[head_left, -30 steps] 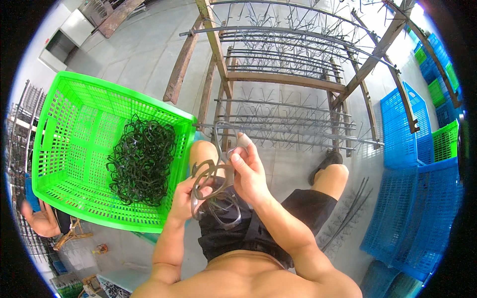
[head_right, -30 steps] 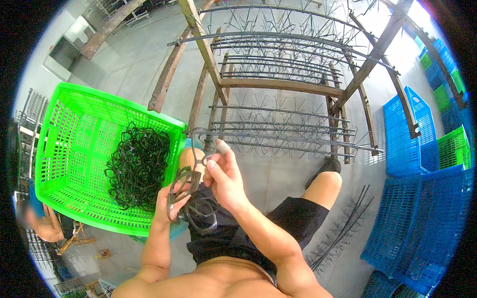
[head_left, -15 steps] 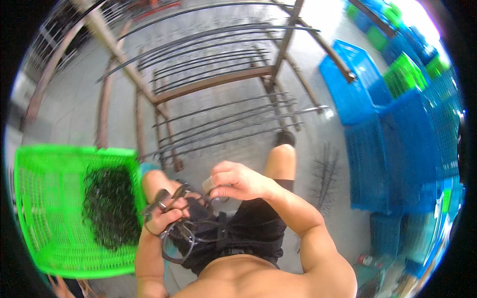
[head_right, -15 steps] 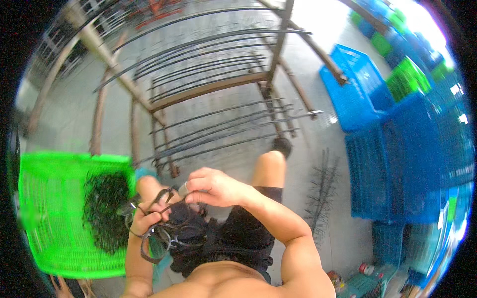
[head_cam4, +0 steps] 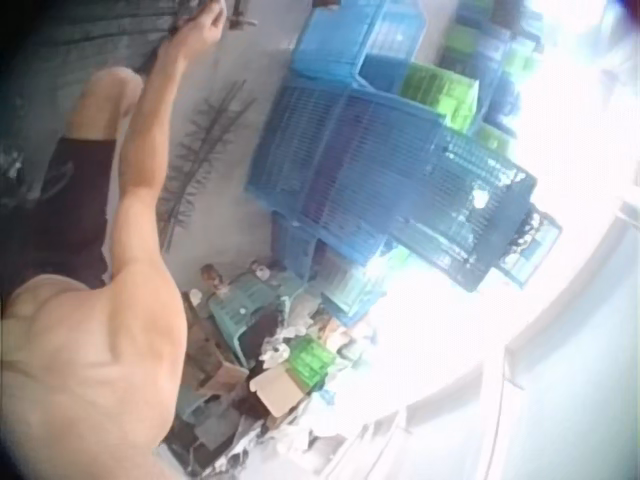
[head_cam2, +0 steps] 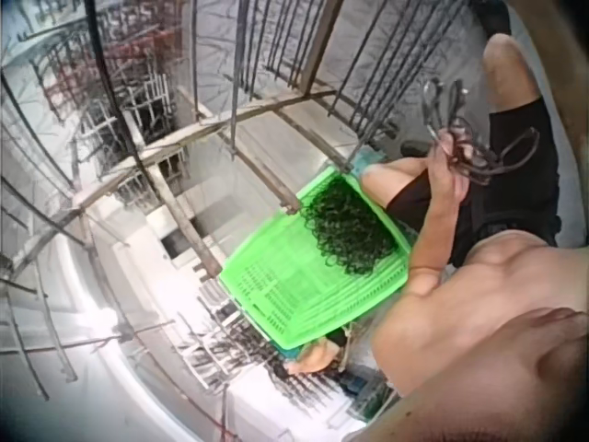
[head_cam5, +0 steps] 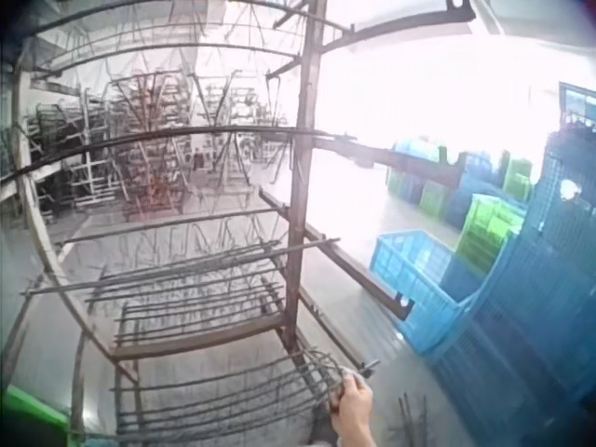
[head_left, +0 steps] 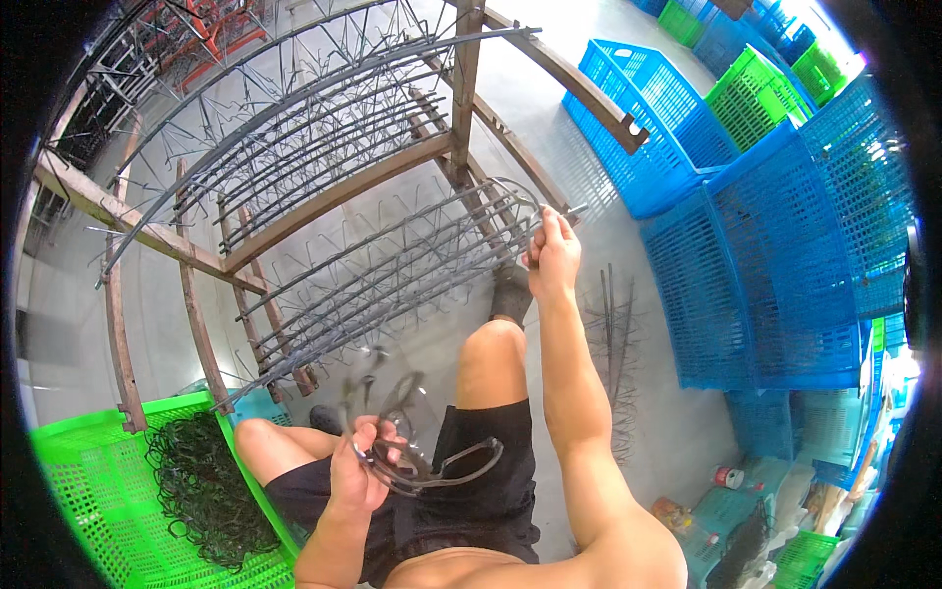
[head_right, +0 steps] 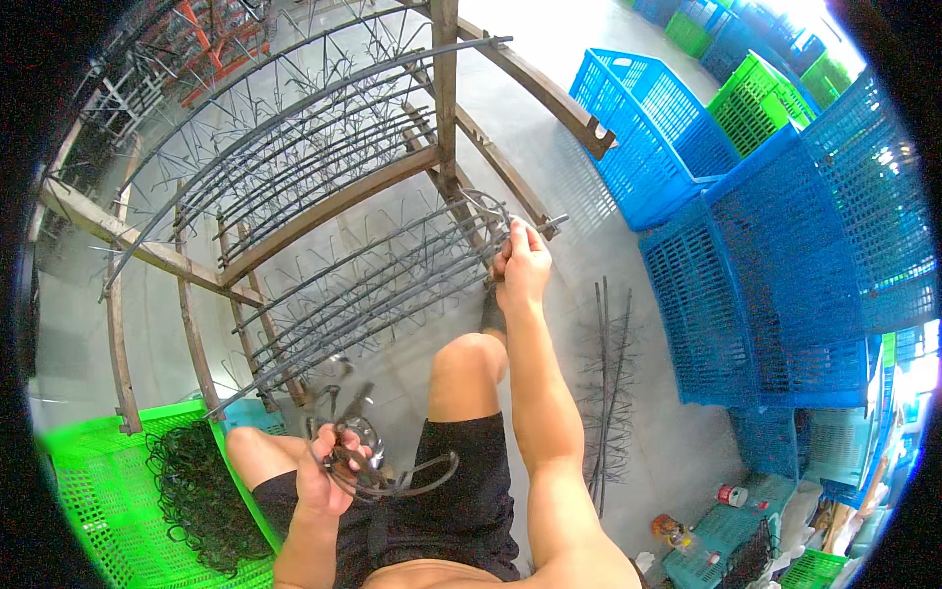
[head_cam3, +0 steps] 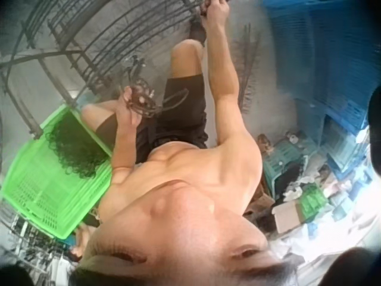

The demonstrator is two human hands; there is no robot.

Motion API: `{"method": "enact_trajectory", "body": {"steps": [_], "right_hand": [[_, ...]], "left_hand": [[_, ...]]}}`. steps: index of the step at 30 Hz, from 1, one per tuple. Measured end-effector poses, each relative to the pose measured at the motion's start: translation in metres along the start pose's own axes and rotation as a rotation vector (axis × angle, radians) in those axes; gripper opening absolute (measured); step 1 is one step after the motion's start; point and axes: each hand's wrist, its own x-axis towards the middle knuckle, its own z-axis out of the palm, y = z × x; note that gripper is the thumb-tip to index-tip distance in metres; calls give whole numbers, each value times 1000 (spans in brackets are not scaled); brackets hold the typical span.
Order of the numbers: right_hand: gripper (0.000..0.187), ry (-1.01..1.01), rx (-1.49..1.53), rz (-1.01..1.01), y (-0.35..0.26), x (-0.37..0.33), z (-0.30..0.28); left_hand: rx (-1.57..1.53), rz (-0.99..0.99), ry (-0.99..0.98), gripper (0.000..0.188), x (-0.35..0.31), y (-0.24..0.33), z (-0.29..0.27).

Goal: The person sits on the floor and repeatedly picks up black wire loops from a green basket. They bend the loops into a U-shape and hang them onto horizontal metal rods of a wooden rack. The person continues this process, filling the rack with wire hoops.

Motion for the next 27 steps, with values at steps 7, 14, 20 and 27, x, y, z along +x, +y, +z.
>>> {"method": "enact_trajectory", "body": {"steps": [7, 14, 20, 27], "right_hand": [[10, -16, 45, 128, -18, -5, 7], [17, -62, -60, 15, -16, -5, 3], [22, -15, -388, -177, 6, -21, 16], [23, -61, -618, -397, 13, -12, 0]], "left_hand": [[94, 125, 50, 14, -4, 9, 7], [202, 189, 56, 14, -5, 7, 5], [113, 185, 92, 11, -6, 1, -8], [-13, 201, 108, 10, -18, 9, -4]]}}
